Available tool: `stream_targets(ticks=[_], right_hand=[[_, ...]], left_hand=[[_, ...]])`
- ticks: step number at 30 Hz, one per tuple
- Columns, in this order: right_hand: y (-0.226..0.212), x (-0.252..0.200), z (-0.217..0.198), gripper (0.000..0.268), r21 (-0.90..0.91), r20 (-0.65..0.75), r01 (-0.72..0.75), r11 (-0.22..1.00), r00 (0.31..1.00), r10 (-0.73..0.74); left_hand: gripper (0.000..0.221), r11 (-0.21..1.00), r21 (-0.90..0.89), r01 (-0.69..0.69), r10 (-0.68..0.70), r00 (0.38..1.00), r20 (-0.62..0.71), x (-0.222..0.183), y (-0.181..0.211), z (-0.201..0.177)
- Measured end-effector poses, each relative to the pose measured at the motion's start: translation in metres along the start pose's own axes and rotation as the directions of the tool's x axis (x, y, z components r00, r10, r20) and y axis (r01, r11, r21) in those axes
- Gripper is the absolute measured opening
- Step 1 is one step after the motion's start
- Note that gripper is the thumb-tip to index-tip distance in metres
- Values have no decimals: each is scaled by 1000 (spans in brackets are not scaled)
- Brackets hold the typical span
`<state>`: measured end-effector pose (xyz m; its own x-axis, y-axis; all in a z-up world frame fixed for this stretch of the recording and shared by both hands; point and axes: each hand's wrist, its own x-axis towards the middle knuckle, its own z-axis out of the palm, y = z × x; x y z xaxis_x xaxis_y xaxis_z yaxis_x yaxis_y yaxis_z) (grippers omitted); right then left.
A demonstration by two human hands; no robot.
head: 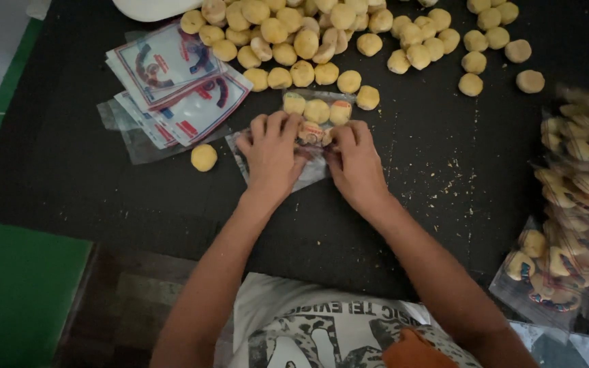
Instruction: Packing small round pastries into individual plastic bags at a packaging station.
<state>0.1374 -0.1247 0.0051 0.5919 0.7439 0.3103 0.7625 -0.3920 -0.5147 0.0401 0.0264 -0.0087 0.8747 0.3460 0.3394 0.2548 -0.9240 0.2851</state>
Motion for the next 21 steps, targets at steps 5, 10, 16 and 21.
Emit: stream_targets(ticks=[5,10,16,21], right_hand=[[10,-6,3,35,-3,-17,-57,998,998,56],[12,-12,20,32,-446,-103,53,894,989,-110],[-13,2,5,39,-674,-131,114,730,954,-269],[-20,19,25,62,-484,-32,282,829,940,-339]], left_hand=[[43,986,-143,-87,79,995,-59,1,-1,5],[37,997,-63,-51,49,999,-21,4,5,2],[73,962,-273,23,-8,998,59,-6,-21,11],[49,947,-318,44,-46,999,2,-20,-31,8]])
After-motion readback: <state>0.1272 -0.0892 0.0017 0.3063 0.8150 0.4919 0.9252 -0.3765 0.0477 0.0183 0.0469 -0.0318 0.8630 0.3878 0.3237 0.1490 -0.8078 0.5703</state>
